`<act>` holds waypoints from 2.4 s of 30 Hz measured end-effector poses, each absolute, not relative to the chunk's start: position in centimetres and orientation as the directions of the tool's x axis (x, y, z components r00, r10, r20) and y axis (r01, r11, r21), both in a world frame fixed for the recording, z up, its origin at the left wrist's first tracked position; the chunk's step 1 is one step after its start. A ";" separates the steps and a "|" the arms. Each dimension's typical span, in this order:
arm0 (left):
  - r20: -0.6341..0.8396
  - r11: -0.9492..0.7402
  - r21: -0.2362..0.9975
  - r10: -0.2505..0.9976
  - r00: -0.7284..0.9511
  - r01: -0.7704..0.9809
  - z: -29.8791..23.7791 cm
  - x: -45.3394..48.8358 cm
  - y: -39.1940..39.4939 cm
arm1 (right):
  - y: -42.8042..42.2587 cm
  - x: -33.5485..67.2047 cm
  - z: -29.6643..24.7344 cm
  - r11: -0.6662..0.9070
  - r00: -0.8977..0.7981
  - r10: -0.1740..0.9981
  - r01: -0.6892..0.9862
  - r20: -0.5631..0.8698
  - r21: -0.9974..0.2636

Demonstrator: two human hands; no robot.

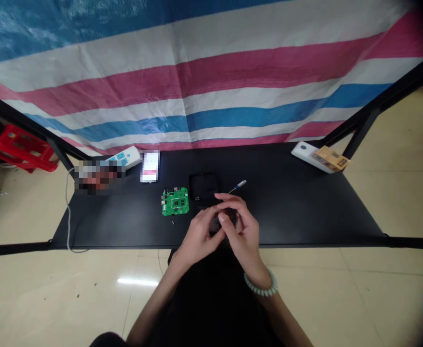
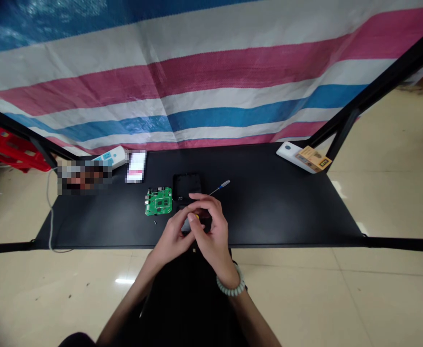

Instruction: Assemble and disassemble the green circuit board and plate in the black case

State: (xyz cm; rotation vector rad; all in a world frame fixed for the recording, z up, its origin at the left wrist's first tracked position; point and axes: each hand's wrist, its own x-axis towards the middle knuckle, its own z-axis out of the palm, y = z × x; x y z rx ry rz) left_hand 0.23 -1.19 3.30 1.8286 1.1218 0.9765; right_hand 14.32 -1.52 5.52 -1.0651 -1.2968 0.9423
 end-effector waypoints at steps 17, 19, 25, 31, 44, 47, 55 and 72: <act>0.252 -0.333 0.915 0.913 0.322 0.228 2.8 -0.1 -1.2 | -1.8 14.5 5.0 0.218 0.014 0.976 -0.043 0.218 -0.975; 0.246 -0.312 0.918 0.933 0.264 0.245 2.6 0.0 -0.8 | -2.0 14.3 5.2 0.202 0.009 0.979 -0.070 0.202 -0.977; 0.222 -0.274 0.931 0.949 0.224 0.241 2.9 0.3 0.0 | -1.6 14.3 5.5 0.209 0.035 0.978 -0.031 0.208 -0.977; 0.218 -0.323 0.926 0.881 0.420 0.197 3.0 -1.6 0.5 | -1.0 15.0 5.7 0.217 0.014 0.976 0.023 0.218 -0.976; 0.151 -0.266 0.944 0.874 0.461 0.196 2.2 -1.8 1.1 | -0.7 15.0 6.7 0.293 -0.042 0.955 0.241 0.292 -0.925; 0.140 -0.245 0.935 0.919 0.370 0.254 2.1 -1.6 1.3 | -1.0 15.0 7.0 0.315 -0.044 0.946 0.336 0.320 -0.887; 0.215 -0.289 0.891 0.948 0.235 0.349 1.6 0.8 0.4 | -2.2 15.2 7.5 0.282 -0.152 0.959 0.459 0.238 -0.843; 0.281 -0.360 0.809 0.931 0.233 0.465 -0.2 -1.0 -2.3 | -2.2 15.2 8.0 0.158 -0.173 0.981 0.491 0.082 -0.857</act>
